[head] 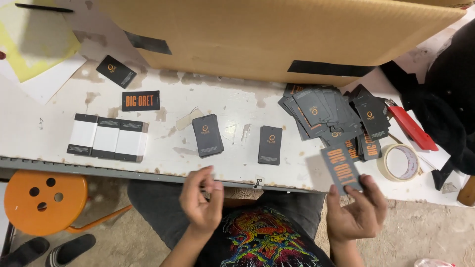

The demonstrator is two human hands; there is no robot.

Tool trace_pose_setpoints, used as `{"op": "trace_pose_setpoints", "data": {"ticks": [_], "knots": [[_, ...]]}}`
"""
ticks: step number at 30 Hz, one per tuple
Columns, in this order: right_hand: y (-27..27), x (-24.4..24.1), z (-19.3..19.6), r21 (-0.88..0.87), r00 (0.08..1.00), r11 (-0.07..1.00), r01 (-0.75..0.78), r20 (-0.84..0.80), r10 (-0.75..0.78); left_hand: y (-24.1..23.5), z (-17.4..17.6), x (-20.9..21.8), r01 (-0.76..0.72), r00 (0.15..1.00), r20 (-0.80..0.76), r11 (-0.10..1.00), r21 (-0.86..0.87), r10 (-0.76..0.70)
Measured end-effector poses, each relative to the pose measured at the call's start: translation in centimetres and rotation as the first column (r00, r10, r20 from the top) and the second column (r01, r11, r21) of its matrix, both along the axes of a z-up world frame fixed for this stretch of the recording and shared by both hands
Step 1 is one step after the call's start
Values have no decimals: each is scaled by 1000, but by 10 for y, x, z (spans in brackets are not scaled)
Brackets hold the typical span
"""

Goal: Picking up small printed cards, stacking them neatly, and wrapping the stack with a black fabric strip before cutting it with a utility knife.

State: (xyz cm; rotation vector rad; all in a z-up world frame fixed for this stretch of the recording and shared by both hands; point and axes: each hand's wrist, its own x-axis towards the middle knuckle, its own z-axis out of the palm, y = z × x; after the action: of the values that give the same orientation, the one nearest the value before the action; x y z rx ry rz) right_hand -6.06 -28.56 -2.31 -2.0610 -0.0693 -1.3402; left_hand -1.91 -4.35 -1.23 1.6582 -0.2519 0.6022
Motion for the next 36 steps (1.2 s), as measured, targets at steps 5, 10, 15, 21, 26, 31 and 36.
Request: {"op": "trace_pose_setpoints", "data": {"ticks": [5,10,15,21,26,31,36], "knots": [[37,-5,-10,-73,975,972,-221,-28,220,-26,29,-1,512,579,-412,707,-488,-704],[67,7,4,-103,926,923,-370,-122,358,-32,32,2,404,277,-303,397,-824,-912],[71,-2,5,-27,807,842,-539,-304,507,-32,25,2,224,364,-156,249,-942,-918],[79,17,13,-205,798,805,-557,-398,452,-33,-2,-4,132,474,-136,223,-966,-870],[82,2,16,574,569,728,-374,-478,669,-31,15,-6,137,486,-595,728,-671,-640],[83,3,32,884,351,389,-258,-290,890,-19,30,6,89,563,-685,858,-507,-463],[87,4,35,891,301,284,-354,-180,937,-17,32,11,164,780,-562,957,-240,-274]]}}
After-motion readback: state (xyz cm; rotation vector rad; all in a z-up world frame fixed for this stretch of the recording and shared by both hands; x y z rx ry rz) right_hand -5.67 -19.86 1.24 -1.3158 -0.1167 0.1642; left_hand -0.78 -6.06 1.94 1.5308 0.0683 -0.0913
